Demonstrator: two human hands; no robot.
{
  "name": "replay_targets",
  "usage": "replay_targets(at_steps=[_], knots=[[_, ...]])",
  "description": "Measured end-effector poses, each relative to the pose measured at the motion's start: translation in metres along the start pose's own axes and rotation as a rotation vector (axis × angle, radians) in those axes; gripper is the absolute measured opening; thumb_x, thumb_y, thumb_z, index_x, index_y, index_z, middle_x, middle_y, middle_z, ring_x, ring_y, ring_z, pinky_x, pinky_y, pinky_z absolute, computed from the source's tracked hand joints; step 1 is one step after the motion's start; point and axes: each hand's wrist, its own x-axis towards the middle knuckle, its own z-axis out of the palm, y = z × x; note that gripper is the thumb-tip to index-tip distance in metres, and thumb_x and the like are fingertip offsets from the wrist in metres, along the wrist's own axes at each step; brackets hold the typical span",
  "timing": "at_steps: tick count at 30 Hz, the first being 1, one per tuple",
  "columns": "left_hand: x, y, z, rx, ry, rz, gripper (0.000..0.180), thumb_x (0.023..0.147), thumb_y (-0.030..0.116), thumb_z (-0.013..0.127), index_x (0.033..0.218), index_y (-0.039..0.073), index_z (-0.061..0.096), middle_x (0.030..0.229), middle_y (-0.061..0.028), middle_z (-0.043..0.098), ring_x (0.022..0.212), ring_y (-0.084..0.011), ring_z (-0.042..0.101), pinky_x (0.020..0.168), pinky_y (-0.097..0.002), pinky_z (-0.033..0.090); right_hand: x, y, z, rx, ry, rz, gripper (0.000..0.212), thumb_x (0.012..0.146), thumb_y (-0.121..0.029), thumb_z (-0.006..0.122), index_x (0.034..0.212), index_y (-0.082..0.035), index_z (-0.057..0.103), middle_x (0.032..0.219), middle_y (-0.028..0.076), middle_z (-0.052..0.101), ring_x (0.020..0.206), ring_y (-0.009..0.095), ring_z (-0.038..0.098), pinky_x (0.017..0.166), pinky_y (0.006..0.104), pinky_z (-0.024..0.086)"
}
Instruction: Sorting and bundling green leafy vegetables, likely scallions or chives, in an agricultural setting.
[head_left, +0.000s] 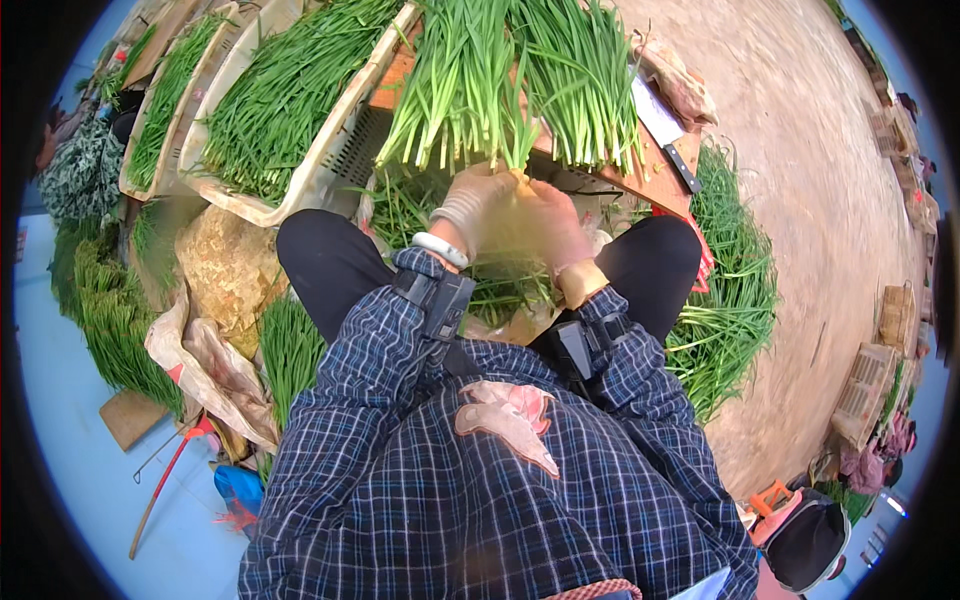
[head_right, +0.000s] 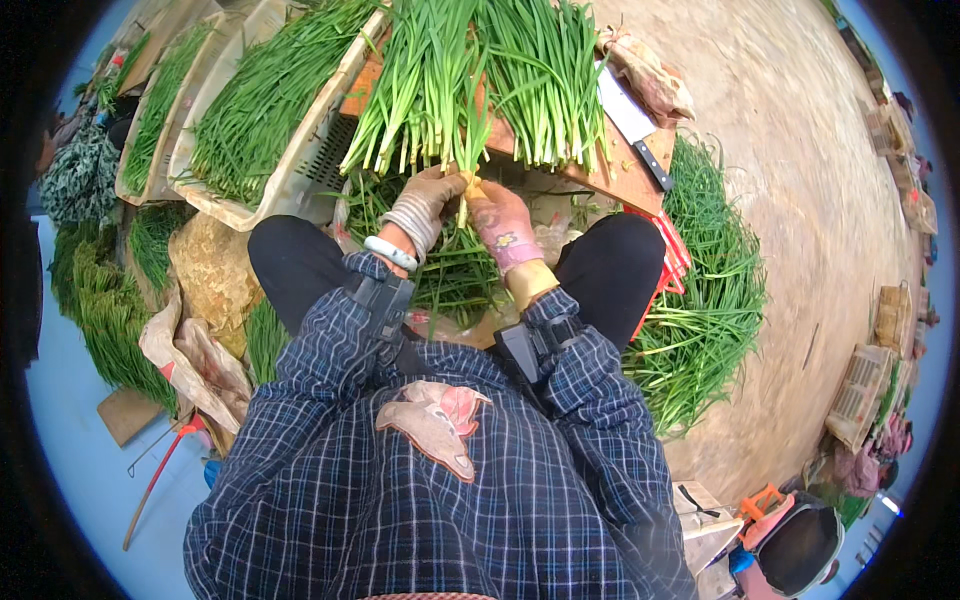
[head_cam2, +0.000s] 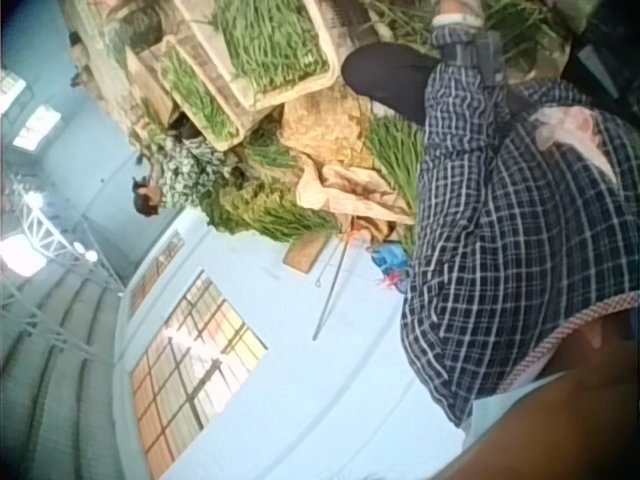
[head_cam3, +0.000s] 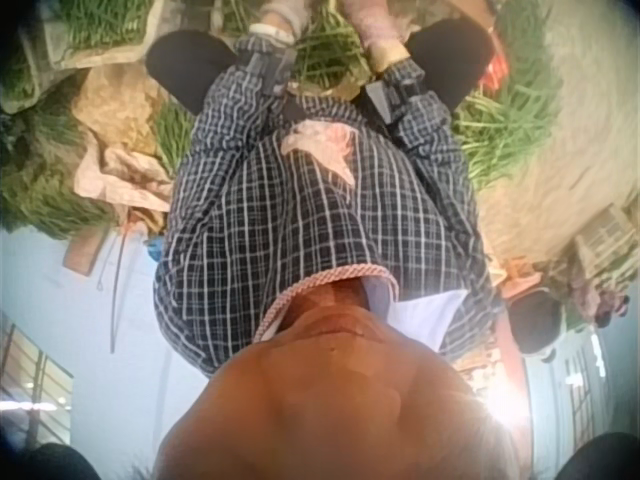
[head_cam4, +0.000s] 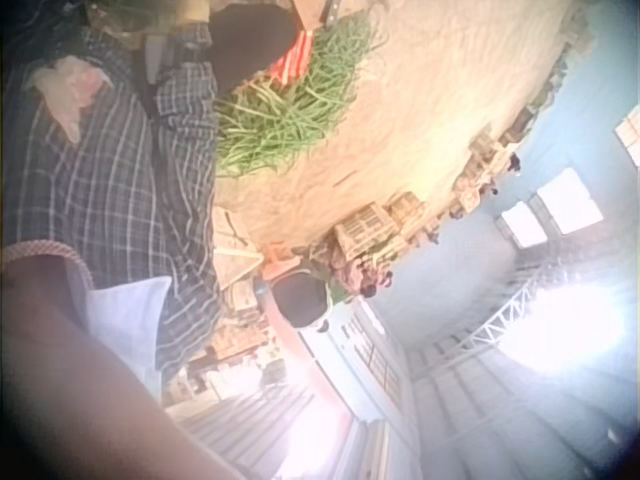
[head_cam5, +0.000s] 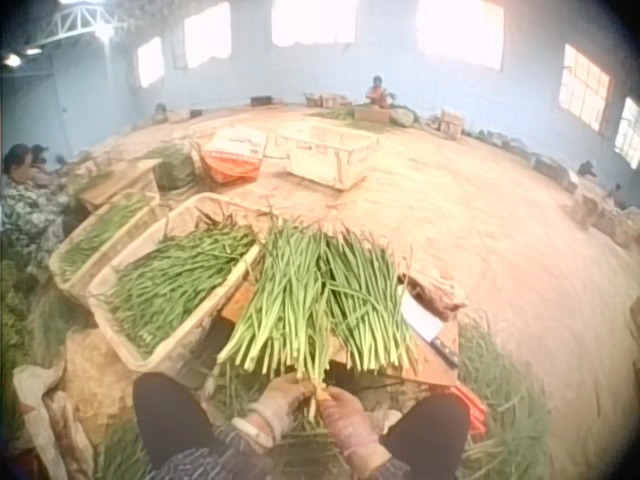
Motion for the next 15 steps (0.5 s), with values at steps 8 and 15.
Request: replay_targets(at_steps=[8,15], knots=[[0.0,-0.001,-0.001,-0.175,0.122,-0.072,0.021,0.083,0.006,0.06,0.102,-0.001,0.058,0.074,-0.0031,0.061,0.056,-0.0088,0.049,0.049,-0.0216,0.041,-0.054,-0.05,0.035,-1.475,-0.072,-0.547,0.022,0.08,-0.027,0.059,0.092,-0.009,0.064,0.078,0.014,0.064,0.076,0.033,0.061,0.067,0.0425,0.047],[-0.001,0.007,-0.005,-0.035,0.07,0.004,0.013,0.079,0.006,0.063,0.092,0.003,0.059,0.063,0.0015,0.052,0.046,-0.0066,0.043,0.039,-0.0188,0.035,-0.059,-0.049,0.012,-1.332,-0.132,-0.28,0.022,0.083,-0.03,0.062,0.093,-0.01,0.064,0.082,0.009,0.065,0.073,0.021,0.061,0.068,0.0366,0.047]])
